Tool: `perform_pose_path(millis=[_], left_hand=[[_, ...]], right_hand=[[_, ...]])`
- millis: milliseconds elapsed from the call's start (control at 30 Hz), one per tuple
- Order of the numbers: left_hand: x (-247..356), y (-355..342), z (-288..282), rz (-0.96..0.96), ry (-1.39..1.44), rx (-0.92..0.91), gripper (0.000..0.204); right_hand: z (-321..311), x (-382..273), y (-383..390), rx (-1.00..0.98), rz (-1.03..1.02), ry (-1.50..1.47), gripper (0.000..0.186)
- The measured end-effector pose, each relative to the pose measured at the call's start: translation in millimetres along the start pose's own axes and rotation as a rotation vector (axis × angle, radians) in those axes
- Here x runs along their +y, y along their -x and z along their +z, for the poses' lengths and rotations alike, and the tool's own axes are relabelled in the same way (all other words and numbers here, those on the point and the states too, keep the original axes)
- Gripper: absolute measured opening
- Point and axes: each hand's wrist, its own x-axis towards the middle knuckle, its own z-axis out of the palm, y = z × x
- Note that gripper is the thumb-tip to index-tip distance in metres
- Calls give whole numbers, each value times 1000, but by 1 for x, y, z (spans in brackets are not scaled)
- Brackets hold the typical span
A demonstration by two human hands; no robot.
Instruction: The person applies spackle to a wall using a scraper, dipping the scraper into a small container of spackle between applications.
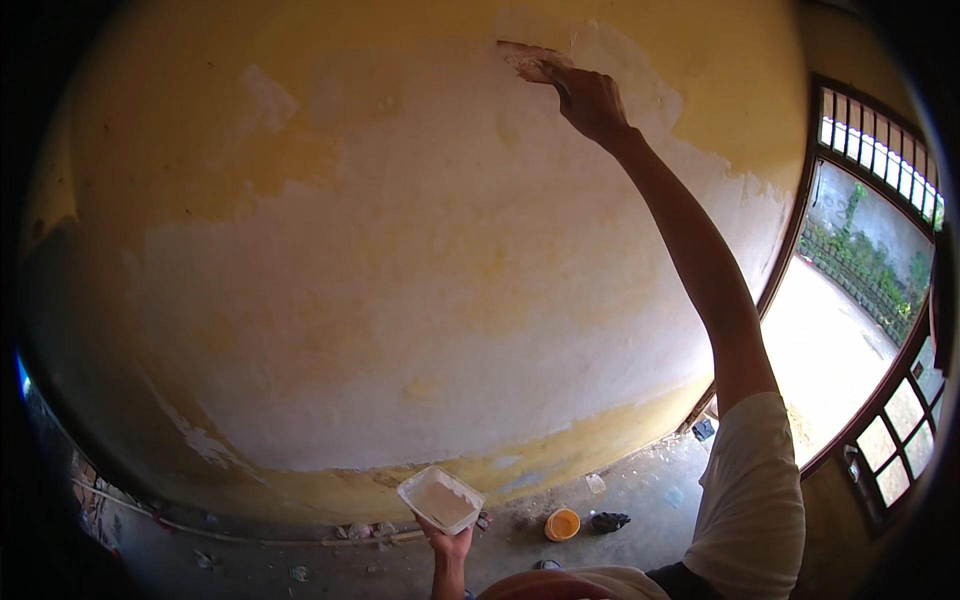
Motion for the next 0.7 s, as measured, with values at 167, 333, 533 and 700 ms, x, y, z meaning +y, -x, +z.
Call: perform_pose_path(millis=[167, 333, 533, 700], left_hand=[[-5, -9, -8, -6, -22, -16, 63], [6, -17, -19, -43, -110, 7, 62], [5, -15, -19, -12, -77, -21, 61], [-6, -18, 6, -48, -72, -15, 60]], right_hand=[[39, -23, 113, 8, -174, -132, 49], [46, -71, 206, -135, -145, -197, 51], [2, -30, 101, 220, -172, -286, 49], [-30, 32, -40, 206, -10, -32, 33]])
